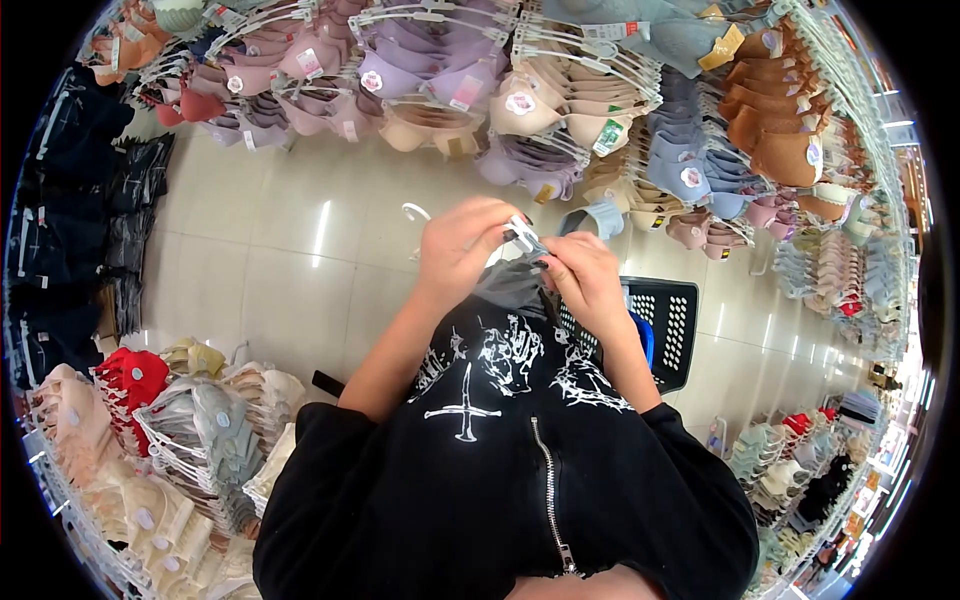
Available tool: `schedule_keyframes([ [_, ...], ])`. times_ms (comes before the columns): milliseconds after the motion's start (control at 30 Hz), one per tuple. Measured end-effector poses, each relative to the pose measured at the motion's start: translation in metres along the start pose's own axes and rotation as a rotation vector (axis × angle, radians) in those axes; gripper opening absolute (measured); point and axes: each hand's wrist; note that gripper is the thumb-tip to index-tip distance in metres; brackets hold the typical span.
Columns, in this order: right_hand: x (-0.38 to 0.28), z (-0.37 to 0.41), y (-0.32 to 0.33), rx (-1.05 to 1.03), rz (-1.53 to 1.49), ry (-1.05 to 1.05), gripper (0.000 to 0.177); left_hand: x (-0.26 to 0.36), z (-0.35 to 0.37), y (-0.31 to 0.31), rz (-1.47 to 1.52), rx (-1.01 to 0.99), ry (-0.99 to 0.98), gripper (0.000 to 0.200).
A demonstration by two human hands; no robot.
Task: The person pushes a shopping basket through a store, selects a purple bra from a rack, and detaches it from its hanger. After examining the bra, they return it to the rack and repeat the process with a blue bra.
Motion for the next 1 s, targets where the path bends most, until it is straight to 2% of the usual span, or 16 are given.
schedule_keyframes([
  [100, -0.003, -0.003, 0.001, -0.165, -0.344, -0.239, 0.021, -0.002, -0.001, 0.004, -0.019, -0.012, -0.033, 0.013],
  [200, 0.003, 0.0, -0.013, -0.136, -1.014, -0.479, 0.026, -0.004, -0.001, 0.008, -0.093, -0.06, -0.113, 0.013],
  [233, 0.005, -0.001, -0.012, -0.182, -1.02, -0.454, 0.028, -0.005, -0.001, 0.01, -0.122, -0.078, -0.145, 0.013],
  [333, 0.007, -0.002, -0.016, -0.161, -1.134, -0.553, 0.028, 0.0, -0.004, 0.014, -0.16, -0.096, -0.173, 0.013],
  [633, -0.002, -0.004, -0.03, 0.005, -1.367, -0.743, 0.025, -0.007, -0.007, 0.022, -0.151, -0.135, -0.204, 0.015],
  [1000, -0.007, -0.001, -0.035, 0.132, -1.35, -0.744, 0.021, -0.003, -0.009, 0.019, -0.109, -0.108, -0.158, 0.014],
])
Point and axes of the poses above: each hand's wrist, its own z-axis away from the middle knuckle, its own y-axis out of the back of the hand, x = y × z, and after that the axes turned 4 degrees about -z, right-handed
